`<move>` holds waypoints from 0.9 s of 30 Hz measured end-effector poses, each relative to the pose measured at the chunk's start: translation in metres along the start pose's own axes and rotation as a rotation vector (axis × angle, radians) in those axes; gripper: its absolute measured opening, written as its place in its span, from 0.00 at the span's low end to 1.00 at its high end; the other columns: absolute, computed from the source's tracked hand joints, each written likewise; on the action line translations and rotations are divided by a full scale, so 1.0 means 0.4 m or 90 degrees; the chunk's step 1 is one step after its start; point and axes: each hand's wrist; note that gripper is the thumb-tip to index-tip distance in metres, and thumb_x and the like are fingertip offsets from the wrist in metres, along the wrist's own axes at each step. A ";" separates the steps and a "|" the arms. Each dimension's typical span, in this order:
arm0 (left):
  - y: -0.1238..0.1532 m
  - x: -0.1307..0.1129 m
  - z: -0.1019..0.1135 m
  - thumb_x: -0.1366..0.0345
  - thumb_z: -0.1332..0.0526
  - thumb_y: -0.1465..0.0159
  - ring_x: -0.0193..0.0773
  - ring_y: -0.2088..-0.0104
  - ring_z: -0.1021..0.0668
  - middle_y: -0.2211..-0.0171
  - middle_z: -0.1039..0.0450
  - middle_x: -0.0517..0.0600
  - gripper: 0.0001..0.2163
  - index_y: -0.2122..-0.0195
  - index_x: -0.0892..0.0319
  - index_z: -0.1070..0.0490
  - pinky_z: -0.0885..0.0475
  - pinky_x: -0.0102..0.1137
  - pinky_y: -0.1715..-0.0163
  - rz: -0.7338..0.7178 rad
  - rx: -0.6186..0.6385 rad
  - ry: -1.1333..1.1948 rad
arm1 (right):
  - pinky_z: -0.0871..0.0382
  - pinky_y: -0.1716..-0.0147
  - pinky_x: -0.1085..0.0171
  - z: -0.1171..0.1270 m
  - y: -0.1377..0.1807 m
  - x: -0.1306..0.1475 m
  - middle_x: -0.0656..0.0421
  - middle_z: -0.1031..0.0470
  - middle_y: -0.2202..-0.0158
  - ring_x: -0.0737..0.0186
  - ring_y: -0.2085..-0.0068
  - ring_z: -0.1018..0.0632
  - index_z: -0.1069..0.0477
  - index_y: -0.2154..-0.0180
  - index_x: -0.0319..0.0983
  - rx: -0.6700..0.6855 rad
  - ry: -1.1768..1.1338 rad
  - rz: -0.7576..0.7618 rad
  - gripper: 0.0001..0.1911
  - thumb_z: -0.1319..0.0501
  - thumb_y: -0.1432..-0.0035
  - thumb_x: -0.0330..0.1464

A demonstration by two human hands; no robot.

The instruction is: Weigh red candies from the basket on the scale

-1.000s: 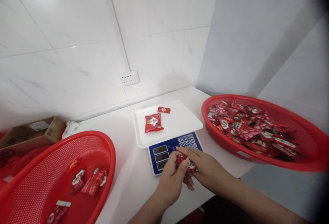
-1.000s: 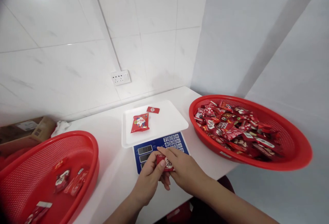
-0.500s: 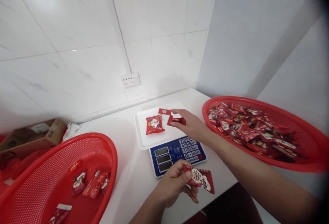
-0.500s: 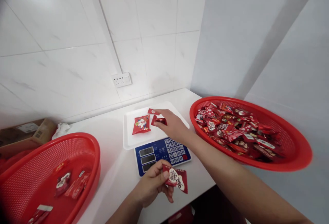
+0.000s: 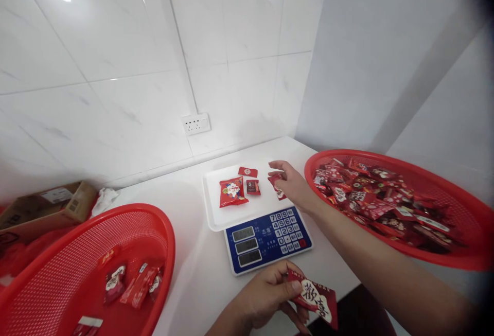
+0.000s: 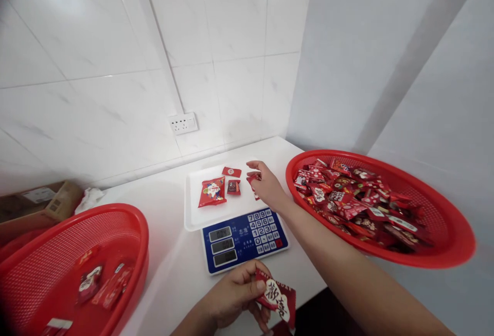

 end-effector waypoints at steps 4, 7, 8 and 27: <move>-0.004 0.001 0.005 0.56 0.31 0.49 0.31 0.81 0.25 0.79 0.27 0.48 0.18 0.66 0.63 0.35 0.26 0.25 0.84 -0.002 -0.025 -0.005 | 0.44 0.44 0.49 -0.013 -0.020 -0.004 0.53 0.42 0.40 0.54 0.40 0.39 0.42 0.47 0.43 -0.026 0.063 0.101 0.29 0.44 0.52 0.27; -0.004 -0.006 0.006 0.55 0.32 0.49 0.32 0.79 0.24 0.78 0.26 0.49 0.19 0.65 0.63 0.35 0.26 0.26 0.83 -0.015 -0.037 -0.014 | 0.42 0.44 0.51 0.009 0.028 0.002 0.53 0.37 0.43 0.54 0.43 0.36 0.38 0.49 0.43 0.000 0.070 0.110 0.24 0.43 0.49 0.33; -0.004 -0.008 0.005 0.55 0.32 0.49 0.32 0.79 0.24 0.77 0.26 0.50 0.19 0.65 0.63 0.35 0.26 0.26 0.83 -0.016 -0.038 -0.018 | 0.39 0.46 0.53 0.024 0.056 0.003 0.53 0.34 0.46 0.55 0.45 0.32 0.36 0.51 0.43 0.031 0.057 0.103 0.20 0.43 0.48 0.35; -0.003 -0.015 -0.046 0.46 0.36 0.51 0.29 0.77 0.30 0.74 0.30 0.47 0.23 0.67 0.61 0.37 0.35 0.28 0.74 -0.090 -0.167 -0.191 | 0.37 0.70 0.65 0.133 0.376 -0.139 0.61 0.33 0.75 0.63 0.72 0.32 0.35 0.73 0.39 0.378 0.050 -0.146 0.22 0.49 0.42 0.50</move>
Point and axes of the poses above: each hand's wrist, its own y-axis away from the middle knuckle, its own z-axis out of the back of the hand, x = y × z
